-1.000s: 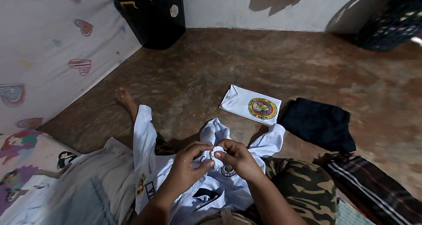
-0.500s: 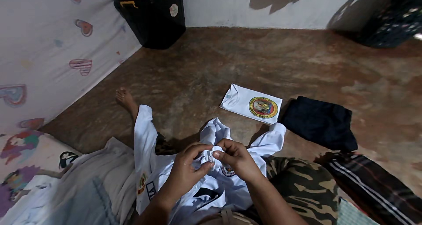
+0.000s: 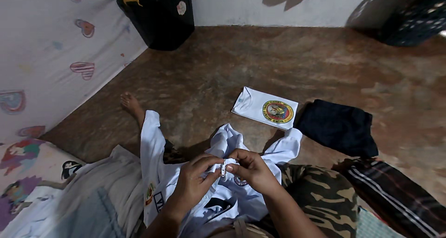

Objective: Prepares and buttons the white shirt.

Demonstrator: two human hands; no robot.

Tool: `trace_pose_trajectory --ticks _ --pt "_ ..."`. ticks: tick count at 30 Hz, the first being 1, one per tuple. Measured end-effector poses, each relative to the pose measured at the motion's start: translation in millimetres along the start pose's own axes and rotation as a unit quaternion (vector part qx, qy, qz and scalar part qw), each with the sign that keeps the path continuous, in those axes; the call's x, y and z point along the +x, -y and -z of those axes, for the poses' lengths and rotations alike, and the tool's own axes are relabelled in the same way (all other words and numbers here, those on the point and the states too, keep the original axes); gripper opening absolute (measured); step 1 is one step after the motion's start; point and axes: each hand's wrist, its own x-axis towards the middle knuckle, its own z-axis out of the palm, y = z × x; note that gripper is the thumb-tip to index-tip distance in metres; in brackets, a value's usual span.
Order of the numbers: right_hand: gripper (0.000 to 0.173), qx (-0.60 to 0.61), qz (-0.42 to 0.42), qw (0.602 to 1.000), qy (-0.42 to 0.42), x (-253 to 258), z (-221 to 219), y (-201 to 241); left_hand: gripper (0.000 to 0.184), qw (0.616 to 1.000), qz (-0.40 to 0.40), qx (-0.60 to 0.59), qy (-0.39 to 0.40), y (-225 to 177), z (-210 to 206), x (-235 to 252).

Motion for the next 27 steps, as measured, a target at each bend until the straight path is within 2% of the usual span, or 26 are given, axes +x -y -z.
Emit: trace_pose_trajectory --ticks 9,11,14,16,22,27 --pt "0.003 0.078 0.014 0.996 -0.041 -1.6 -12.9 0.3 0.022 0.997 -0.037 0.058 -0.028 -4.5 -2.2 0.3" --pt "0.002 0.056 0.018 0.998 -0.020 -0.8 -9.2 1.5 0.022 0.997 -0.041 0.054 -0.029 -4.1 -0.8 -0.4" --pt "0.011 0.009 0.017 0.999 0.035 0.4 2.0 5.6 0.021 0.997 -0.045 0.048 -0.030 -3.5 -0.4 -1.4" --pt "0.015 -0.009 0.012 0.999 0.041 -0.1 5.3 7.4 0.023 0.997 -0.044 0.051 -0.030 -2.7 0.1 -1.5" --pt "0.006 -0.003 0.018 1.000 -0.006 -3.4 -1.3 4.9 0.022 0.999 -0.039 0.023 -0.009 -2.0 1.5 1.3" --pt "0.001 0.053 0.010 0.997 -0.049 -5.5 -13.3 -1.2 0.019 1.000 -0.021 0.003 0.013 -3.2 6.6 2.1"
